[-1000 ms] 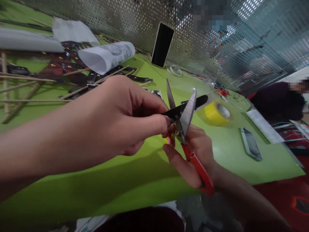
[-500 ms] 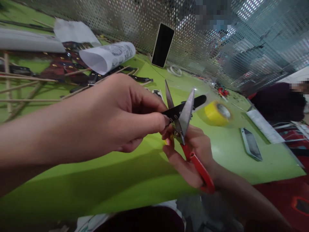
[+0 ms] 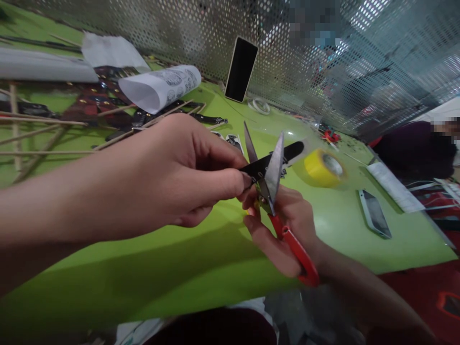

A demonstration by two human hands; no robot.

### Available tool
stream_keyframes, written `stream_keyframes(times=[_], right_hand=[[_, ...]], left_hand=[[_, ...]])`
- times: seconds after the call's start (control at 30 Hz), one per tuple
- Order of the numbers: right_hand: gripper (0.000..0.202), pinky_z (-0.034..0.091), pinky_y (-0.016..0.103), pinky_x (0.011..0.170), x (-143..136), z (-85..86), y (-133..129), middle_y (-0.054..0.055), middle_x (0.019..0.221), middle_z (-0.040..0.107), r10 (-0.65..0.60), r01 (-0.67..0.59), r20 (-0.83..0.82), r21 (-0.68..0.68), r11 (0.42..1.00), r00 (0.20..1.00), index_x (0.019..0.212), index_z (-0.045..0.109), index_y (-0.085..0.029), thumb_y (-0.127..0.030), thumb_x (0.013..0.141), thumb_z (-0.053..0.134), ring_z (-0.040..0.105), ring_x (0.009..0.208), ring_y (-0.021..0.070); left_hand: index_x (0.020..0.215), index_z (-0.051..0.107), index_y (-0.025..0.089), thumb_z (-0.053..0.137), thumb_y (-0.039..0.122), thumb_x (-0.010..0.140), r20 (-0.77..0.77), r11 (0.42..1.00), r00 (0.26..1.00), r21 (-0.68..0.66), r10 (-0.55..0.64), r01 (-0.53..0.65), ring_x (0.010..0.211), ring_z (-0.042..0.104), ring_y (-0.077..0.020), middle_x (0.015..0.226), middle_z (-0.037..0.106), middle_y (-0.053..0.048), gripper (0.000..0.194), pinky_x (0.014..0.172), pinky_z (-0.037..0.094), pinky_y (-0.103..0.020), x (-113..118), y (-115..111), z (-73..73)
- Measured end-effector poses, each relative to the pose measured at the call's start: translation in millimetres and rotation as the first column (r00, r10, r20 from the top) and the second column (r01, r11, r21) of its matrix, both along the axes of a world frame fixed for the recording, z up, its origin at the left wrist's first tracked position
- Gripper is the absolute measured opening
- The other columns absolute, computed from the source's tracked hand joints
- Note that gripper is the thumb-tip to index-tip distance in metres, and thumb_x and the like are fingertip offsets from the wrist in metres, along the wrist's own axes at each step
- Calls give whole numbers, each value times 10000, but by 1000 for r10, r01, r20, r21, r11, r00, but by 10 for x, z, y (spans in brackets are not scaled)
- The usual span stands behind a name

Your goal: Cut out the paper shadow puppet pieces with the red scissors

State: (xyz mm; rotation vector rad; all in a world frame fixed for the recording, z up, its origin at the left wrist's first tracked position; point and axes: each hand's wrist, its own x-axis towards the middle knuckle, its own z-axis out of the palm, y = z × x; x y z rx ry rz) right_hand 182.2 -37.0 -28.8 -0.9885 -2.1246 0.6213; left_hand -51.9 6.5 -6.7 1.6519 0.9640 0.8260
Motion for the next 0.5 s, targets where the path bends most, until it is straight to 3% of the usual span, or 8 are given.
stream_keyframes(times=[0.07, 0.17, 0.37, 0.5], right_hand=[[206, 480, 283, 659, -3, 4, -5, -39, 845, 601, -9, 9, 5, -3, 1000, 1000, 945, 558, -246, -90, 840, 642, 603, 727, 128], [205, 484, 281, 648, -7, 4, -7, -37, 840, 608, -29, 29, 11, -19, 999, 1000, 938, 566, -243, -85, 833, 644, 606, 715, 129], [232, 470, 246, 645, 6, -45, 0, -57, 851, 619, -64, 63, -21, -23, 998, 998, 935, 577, -236, -39, 838, 652, 581, 712, 109], [247, 416, 230, 568, 14, -69, 1, -66, 800, 587, -84, 83, -48, -25, 996, 995, 881, 576, -233, -9, 781, 603, 490, 630, 97]], left_hand=[[767, 772, 141, 634, 261, 932, -73, 989, 989, -88, -126, 119, 415, 353, -43, 483, 461, 59, 246, 374, 256, -153, 34, -27, 91], [749, 748, 159, 599, 247, 952, -81, 982, 985, -121, -153, 143, 421, 341, -39, 485, 471, 61, 267, 369, 246, -142, 80, -57, 150], [673, 667, 216, 651, 288, 942, 63, 978, 985, -119, -163, 169, 328, 368, -54, 444, 504, 69, 279, 311, 295, -160, 173, -94, 27], [625, 623, 214, 634, 274, 944, 45, 988, 989, -66, -138, 141, 377, 369, -54, 470, 476, 67, 326, 342, 311, -165, 206, -122, 2]])
